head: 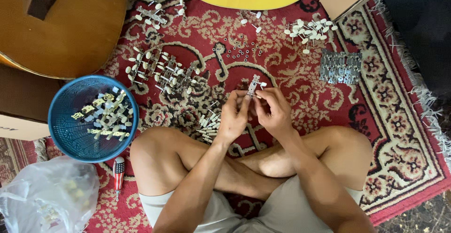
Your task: The person sits on a rug and assembles guitar tuning pegs by inserting white plastic knobs into metal housings and tightening them with a screwdriver. The person handles multiple tuning pegs and small hardware parts scattered on the floor.
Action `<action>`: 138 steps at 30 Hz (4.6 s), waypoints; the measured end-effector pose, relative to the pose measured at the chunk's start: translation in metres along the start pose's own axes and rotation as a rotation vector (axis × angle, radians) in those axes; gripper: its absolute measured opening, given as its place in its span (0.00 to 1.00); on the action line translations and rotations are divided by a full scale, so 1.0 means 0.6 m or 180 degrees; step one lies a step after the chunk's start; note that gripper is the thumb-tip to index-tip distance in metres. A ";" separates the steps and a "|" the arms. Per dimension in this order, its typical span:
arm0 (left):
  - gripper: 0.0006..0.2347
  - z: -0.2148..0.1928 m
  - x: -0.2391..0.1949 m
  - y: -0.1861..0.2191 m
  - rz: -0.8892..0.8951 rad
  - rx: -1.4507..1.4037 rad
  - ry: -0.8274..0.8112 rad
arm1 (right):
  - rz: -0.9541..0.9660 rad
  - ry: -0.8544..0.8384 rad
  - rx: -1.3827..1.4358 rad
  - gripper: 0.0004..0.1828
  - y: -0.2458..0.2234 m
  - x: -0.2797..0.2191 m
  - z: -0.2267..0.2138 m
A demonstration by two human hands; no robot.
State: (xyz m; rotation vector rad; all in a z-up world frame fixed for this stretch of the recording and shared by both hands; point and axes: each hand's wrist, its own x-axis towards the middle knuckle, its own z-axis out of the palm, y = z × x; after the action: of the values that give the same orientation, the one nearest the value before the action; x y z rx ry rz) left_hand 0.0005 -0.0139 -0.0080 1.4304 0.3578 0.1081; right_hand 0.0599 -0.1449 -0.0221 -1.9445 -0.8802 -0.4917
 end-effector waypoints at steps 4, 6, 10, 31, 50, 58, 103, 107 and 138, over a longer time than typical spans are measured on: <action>0.11 -0.005 0.003 -0.019 0.0006 0.0528 0.0083 | 0.0092 0.0068 0.0183 0.13 -0.007 0.004 0.003; 0.11 -0.007 0.004 -0.022 -0.0055 0.0512 0.0031 | 0.0181 0.0030 0.0251 0.11 -0.017 0.012 -0.001; 0.13 -0.007 0.002 0.006 -0.0198 0.0326 -0.0085 | 0.0475 -0.0027 0.0473 0.08 -0.013 0.004 0.002; 0.12 0.004 0.001 -0.006 -0.0162 0.0218 -0.0102 | 0.0106 0.0188 -0.0174 0.06 -0.001 -0.026 0.021; 0.09 -0.185 0.016 0.071 0.0652 -0.0798 0.2171 | 0.2560 0.0815 0.0944 0.06 0.099 -0.016 -0.044; 0.07 -0.142 0.019 0.077 0.0142 -0.0762 0.1771 | 0.0727 -0.0893 -0.0183 0.04 0.096 -0.102 0.087; 0.16 -0.051 0.025 -0.047 -0.0934 -0.1453 -0.0352 | 0.4169 0.0359 0.4464 0.04 0.024 -0.048 0.034; 0.17 -0.047 0.023 -0.038 -0.0962 -0.1460 -0.0341 | 0.4261 0.0485 0.4770 0.04 0.034 -0.065 0.052; 0.07 -0.037 0.028 -0.047 -0.1056 -0.1158 0.0220 | 0.1540 0.0038 0.0960 0.12 0.041 -0.055 0.059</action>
State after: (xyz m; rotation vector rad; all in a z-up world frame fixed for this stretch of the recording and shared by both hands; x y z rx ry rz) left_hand 0.0057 0.0076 -0.0409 0.9956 0.5958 -0.0466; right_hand 0.0557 -0.1348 -0.0752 -1.7880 -0.4197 -0.0779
